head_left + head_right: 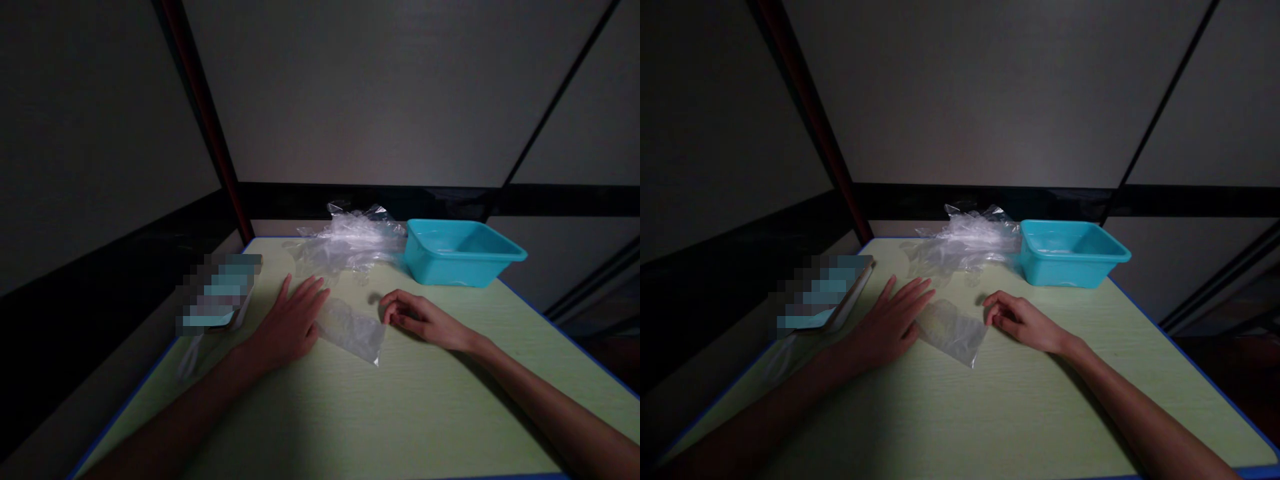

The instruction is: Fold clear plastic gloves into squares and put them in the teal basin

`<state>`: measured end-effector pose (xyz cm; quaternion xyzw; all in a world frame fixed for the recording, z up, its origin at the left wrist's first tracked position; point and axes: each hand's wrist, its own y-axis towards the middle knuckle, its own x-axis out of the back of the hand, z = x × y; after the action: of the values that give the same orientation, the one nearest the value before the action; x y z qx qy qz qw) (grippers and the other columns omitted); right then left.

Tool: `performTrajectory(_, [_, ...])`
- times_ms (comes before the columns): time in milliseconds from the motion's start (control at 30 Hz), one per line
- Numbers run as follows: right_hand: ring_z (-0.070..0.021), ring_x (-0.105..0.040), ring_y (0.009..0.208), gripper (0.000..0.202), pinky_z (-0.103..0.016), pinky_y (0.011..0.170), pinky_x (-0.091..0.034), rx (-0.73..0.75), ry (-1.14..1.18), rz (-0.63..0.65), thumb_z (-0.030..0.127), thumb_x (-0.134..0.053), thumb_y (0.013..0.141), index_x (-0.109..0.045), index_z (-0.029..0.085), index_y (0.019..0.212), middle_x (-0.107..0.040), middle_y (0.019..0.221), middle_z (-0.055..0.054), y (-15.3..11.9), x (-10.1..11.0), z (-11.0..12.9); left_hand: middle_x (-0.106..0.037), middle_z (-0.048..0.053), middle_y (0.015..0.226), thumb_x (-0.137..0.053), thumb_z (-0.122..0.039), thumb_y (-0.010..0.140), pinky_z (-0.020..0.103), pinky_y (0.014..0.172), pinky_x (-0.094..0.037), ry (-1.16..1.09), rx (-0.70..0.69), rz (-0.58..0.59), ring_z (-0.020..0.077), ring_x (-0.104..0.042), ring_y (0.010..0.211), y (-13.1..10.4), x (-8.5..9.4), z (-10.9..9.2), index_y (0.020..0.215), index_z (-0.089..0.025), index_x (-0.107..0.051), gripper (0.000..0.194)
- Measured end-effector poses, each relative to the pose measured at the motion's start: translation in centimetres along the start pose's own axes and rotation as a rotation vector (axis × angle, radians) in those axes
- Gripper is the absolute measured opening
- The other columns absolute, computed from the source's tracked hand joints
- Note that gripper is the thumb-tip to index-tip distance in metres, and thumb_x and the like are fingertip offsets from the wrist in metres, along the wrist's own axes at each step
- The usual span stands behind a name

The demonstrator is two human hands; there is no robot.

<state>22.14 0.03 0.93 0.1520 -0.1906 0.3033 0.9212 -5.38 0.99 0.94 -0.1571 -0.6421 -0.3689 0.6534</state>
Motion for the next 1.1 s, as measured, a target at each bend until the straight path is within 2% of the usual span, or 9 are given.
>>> performTrajectory(200, [-0.0137, -0.053, 0.077, 0.015, -0.027, 0.066, -0.041, 0.003, 0.013, 0.064, 0.014, -0.041, 0.085, -0.044, 0.015, 0.100, -0.057, 0.085, -0.005, -0.1, -0.5, 0.4, -0.039, 0.017, 0.130, -0.035, -0.005, 0.069, 0.052, 0.104, -0.011, 0.012, 0.139, -0.122, 0.0266, -0.028, 0.124, 0.2, -0.6, 0.7, 0.117, -0.005, -0.043, 0.049])
performTrajectory(333, [-0.0125, -0.050, 0.070, 0.008, -0.025, 0.060, -0.041, 0.067, -0.233, 0.006, 0.018, -0.045, 0.085, -0.052, 0.015, 0.087, -0.054, 0.079, -0.003, -0.1, -0.3, 0.6, -0.040, 0.016, 0.129, -0.033, -0.004, 0.071, 0.043, 0.105, -0.020, -0.162, 0.087, -0.219, 0.0217, -0.029, 0.124, 0.5, -0.3, -1.2, 0.115, -0.004, -0.045, 0.046])
performTrajectory(400, [-0.0125, -0.050, 0.070, 0.011, -0.025, 0.061, -0.040, 0.146, -0.380, 0.004, 0.019, -0.046, 0.085, -0.055, 0.015, 0.081, -0.053, 0.077, -0.003, -0.2, -0.2, 0.8, -0.036, 0.013, 0.134, -0.033, -0.005, 0.073, 0.039, 0.105, -0.022, -0.257, -0.011, -0.191, 0.0193, -0.025, 0.127, 0.6, 0.0, -2.7, 0.119, -0.006, -0.043, 0.047])
performTrajectory(500, [-0.0129, -0.050, 0.072, 0.016, -0.025, 0.064, -0.040, 0.249, -0.530, 0.031, 0.020, -0.044, 0.086, -0.058, 0.015, 0.080, -0.053, 0.076, -0.004, -0.2, -0.2, 1.0, -0.026, 0.009, 0.140, -0.037, -0.010, 0.076, 0.036, 0.107, -0.020, -0.336, -0.183, -0.056, 0.0176, -0.017, 0.130, 0.5, 0.5, -4.7, 0.127, -0.010, -0.035, 0.051])
performTrajectory(600, [-0.0134, -0.050, 0.072, 0.020, -0.026, 0.065, -0.040, 0.280, -0.635, 0.050, 0.022, -0.043, 0.088, -0.060, 0.015, 0.080, -0.053, 0.075, -0.004, -0.3, -0.1, 0.8, -0.023, 0.007, 0.141, -0.039, -0.016, 0.080, 0.037, 0.107, -0.017, -0.360, -0.267, 0.055, 0.0179, -0.013, 0.131, 0.4, 0.7, -5.6, 0.132, -0.012, -0.028, 0.053])
performTrajectory(733, [-0.0146, -0.050, 0.073, 0.022, -0.029, 0.068, -0.039, 0.294, -0.728, 0.096, 0.025, -0.043, 0.088, -0.061, 0.015, 0.081, -0.055, 0.075, -0.005, -0.4, 0.2, 0.6, -0.021, 0.005, 0.142, -0.038, -0.023, 0.084, 0.041, 0.107, -0.014, -0.358, -0.282, 0.140, 0.0200, -0.011, 0.131, 0.3, 0.4, -5.6, 0.134, -0.016, -0.023, 0.053])
performTrajectory(833, [-0.0151, -0.051, 0.075, 0.019, -0.029, 0.069, -0.039, 0.299, -0.745, 0.147, 0.022, -0.045, 0.086, -0.063, 0.016, 0.083, -0.055, 0.077, -0.005, -0.4, 0.2, 0.9, -0.019, 0.005, 0.143, -0.037, -0.025, 0.085, 0.041, 0.107, -0.013, -0.342, -0.278, 0.172, 0.0206, -0.010, 0.131, 0.4, 0.3, -5.5, 0.135, -0.017, -0.021, 0.053])
performTrajectory(1100, [-0.0141, -0.050, 0.072, 0.019, -0.027, 0.068, -0.038, 0.308, -0.712, 0.144, 0.015, -0.047, 0.082, -0.065, 0.015, 0.089, -0.054, 0.076, -0.005, -0.5, 0.2, 1.0, -0.013, 0.006, 0.144, -0.038, -0.025, 0.085, 0.040, 0.107, -0.010, -0.295, -0.240, 0.177, 0.0201, -0.007, 0.132, 0.2, 0.4, -5.6, 0.137, -0.014, -0.016, 0.057])
